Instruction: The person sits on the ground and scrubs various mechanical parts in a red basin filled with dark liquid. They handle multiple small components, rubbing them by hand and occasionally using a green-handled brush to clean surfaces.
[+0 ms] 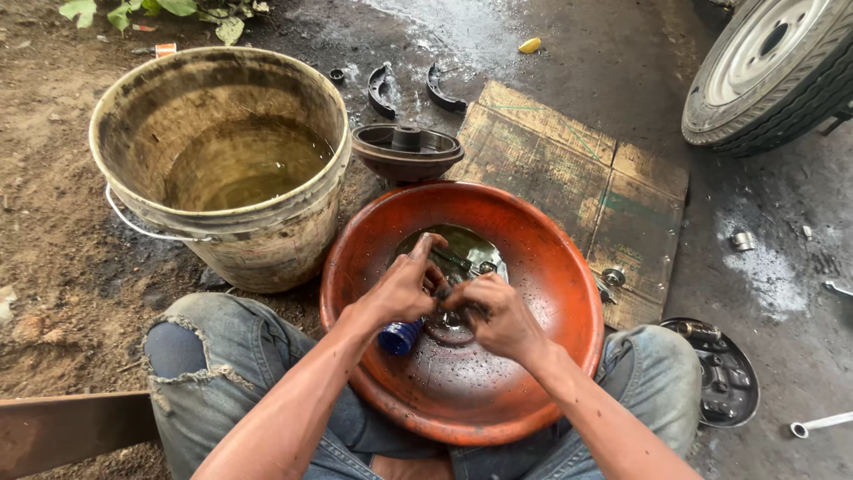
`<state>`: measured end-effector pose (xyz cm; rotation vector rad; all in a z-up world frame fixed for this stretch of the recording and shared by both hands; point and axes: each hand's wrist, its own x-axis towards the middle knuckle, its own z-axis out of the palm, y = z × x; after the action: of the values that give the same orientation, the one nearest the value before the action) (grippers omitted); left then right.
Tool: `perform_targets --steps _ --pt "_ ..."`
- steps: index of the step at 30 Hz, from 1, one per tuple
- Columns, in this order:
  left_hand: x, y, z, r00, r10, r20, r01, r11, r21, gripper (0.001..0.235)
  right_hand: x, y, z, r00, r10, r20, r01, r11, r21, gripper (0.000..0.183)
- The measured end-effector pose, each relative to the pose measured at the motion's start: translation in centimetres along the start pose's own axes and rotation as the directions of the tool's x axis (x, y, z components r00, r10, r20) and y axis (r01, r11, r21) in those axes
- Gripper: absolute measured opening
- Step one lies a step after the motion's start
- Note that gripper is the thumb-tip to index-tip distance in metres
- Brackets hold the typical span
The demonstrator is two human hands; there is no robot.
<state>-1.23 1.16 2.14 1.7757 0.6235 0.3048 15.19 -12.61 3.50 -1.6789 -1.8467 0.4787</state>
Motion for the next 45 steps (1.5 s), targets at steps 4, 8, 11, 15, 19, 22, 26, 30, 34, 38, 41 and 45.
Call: perform_targets --steps 4,8,11,15,19,22,26,30,34,38,41,45 --pt "-0.1 0.1 0.0 0.991 -0.105 0.086 0.123 0.962 -0.244 0.085 0.2 2.1 -0.2 0.978 0.205 -0.045 -0.207 0.977 -0.045 0.026" --pt "0.4 -0.4 -0.1 0.981 -0.184 0.059 0.192 0.888 -0.418 0.079 -0.7 3.2 -1.1 0.796 0.606 -0.006 -0.591 0.779 0.209 0.018" --pt "1.0 -1.3 0.3 0.983 -0.177 0.042 0.178 0.884 -0.432 0.072 -1.0 2.8 -1.9 0.913 0.389 -0.120 -0.368 0.915 0.167 0.019" --pt "1.2 -2.3 1.2 0.991 -0.125 0.038 0.127 0.853 -0.507 0.061 -0.4 1.2 -1.0 0.945 0.300 -0.131 -0.292 0.953 0.079 0.016" --pt "1.2 -2.5 1.4 0.986 -0.166 0.030 0.159 0.856 -0.492 0.046 0.5 0.6 -0.2 0.935 0.267 -0.234 -0.220 0.953 0.209 0.017" --pt "1.0 -2.5 1.3 0.968 -0.250 -0.010 0.198 0.788 -0.584 0.039 0.4 0.4 0.2 0.896 0.423 -0.134 -0.373 0.882 0.286 0.018" --pt "1.3 -2.6 1.6 0.926 -0.378 -0.002 0.272 0.671 -0.690 0.021 0.0 0.5 0.1 0.948 0.294 -0.123 -0.255 0.930 0.263 0.025" --pt "1.2 -3.9 2.4 0.929 -0.360 0.082 0.309 0.637 -0.707 0.015 0.3 0.5 0.0 0.962 0.251 -0.104 -0.236 0.962 0.139 0.020" --pt "1.1 -6.1 3.1 0.906 -0.388 0.167 0.367 0.528 -0.765 0.015 0.8 0.2 -0.8 0.977 0.210 -0.037 -0.202 0.967 0.156 0.015" --pt "1.6 -7.4 3.3 0.908 -0.344 0.240 0.388 0.472 -0.792 0.019 1.7 0.1 -2.0 0.966 0.259 0.021 -0.259 0.958 0.123 0.016" --pt "1.7 -7.9 3.1 0.908 -0.340 0.247 0.415 0.637 -0.650 0.021 1.5 0.5 -1.5 0.888 0.445 0.114 -0.459 0.854 0.245 0.030" --pt "1.7 -7.3 3.0 0.918 -0.364 0.157 0.384 0.718 -0.580 0.018 1.8 2.5 0.1 0.941 0.324 0.100 -0.339 0.909 0.242 0.012"
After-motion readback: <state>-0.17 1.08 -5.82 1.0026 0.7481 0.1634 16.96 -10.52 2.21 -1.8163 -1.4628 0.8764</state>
